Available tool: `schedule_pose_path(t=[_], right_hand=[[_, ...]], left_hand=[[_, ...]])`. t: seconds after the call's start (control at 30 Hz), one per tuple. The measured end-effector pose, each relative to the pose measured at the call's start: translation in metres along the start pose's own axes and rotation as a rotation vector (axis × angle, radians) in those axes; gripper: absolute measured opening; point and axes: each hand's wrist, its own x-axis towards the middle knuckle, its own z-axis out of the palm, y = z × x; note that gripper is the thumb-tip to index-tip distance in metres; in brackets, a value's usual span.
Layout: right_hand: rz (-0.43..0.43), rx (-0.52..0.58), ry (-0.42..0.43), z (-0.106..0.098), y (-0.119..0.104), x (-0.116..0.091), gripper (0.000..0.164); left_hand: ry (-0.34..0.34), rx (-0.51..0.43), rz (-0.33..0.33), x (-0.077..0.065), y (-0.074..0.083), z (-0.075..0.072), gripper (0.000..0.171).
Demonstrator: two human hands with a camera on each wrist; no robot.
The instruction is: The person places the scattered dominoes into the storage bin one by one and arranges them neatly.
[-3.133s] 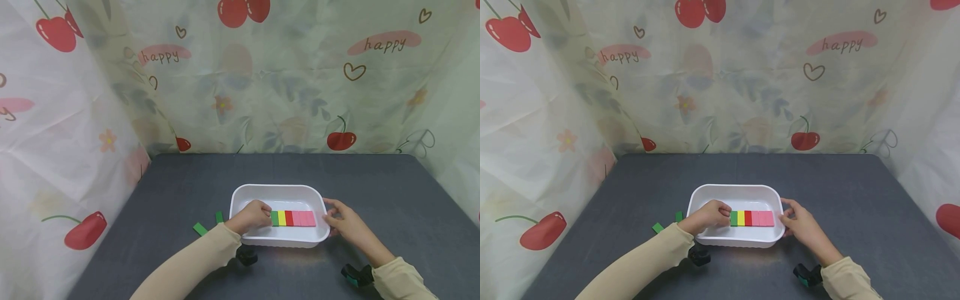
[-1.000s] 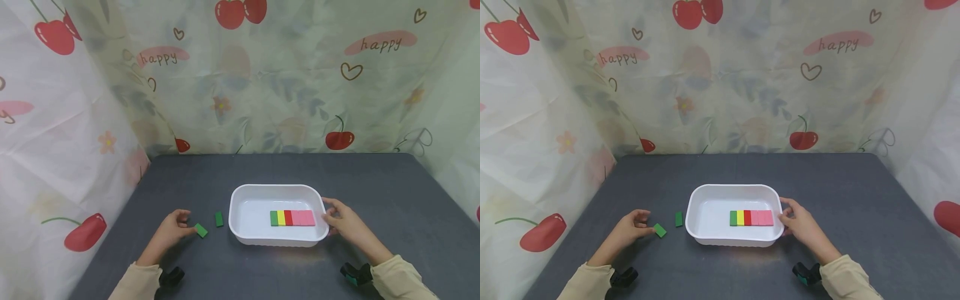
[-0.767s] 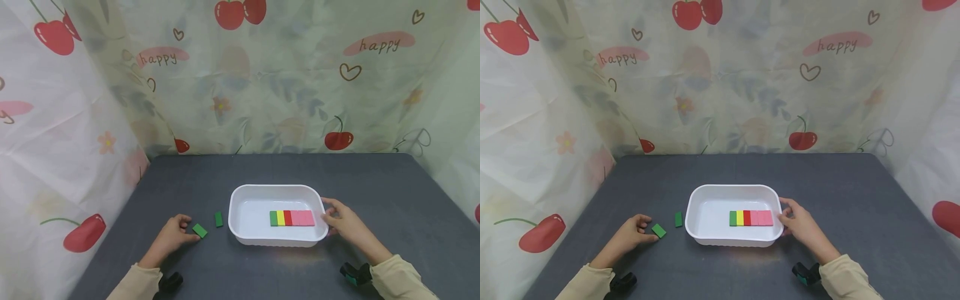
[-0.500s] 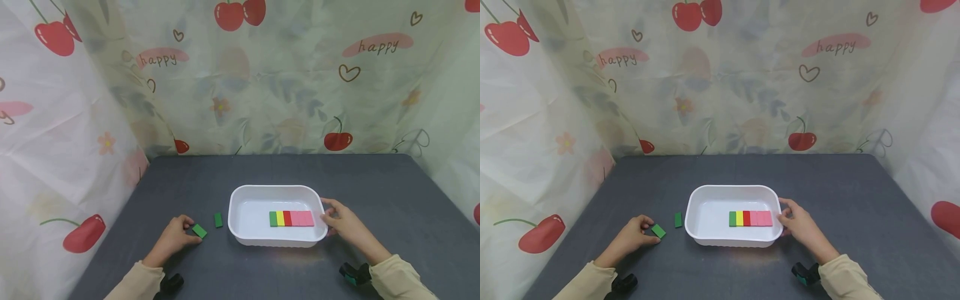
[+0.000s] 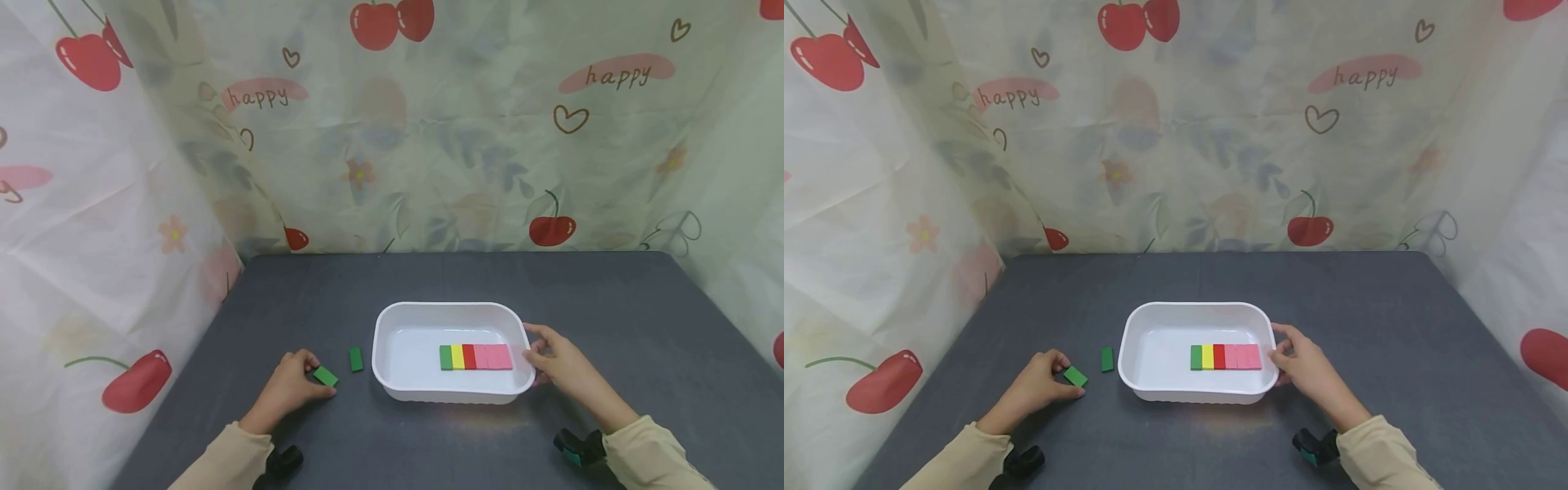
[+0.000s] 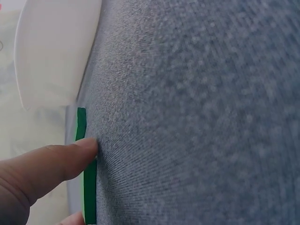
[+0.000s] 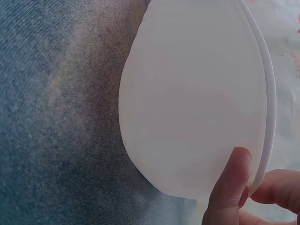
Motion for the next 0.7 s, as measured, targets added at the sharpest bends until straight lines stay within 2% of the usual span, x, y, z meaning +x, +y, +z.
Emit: schedule_pose_path(t=[0.27,0.47,0.6,0.7], right_hand=[[-0.008,-0.001,0.007,0.0008,-0.0002,-0.0017,0.058],[-0.008,0.007,0.008,0.0010,-0.0012,-0.0027,0.058],[-0.007,0.006,0.006,0.0000,-0.0021,-0.0024,0.058],[-0.004,0.009,0.003,0.0000,-0.0026,-0.0027,0.058]], left_hand=[[-0.022,-0.004,-0.003,0.0028,0.0014,0.0007,0.045],[-0.054,-0.029,-0.038,0.0020,0.0038,-0.0028,0.048],[-0.055,-0.035,-0.021,0.0023,0.0034,-0.0043,0.046],[-0.070,-0.060,-0.032,0.0040,0.0030,-0.0069,0.044]])
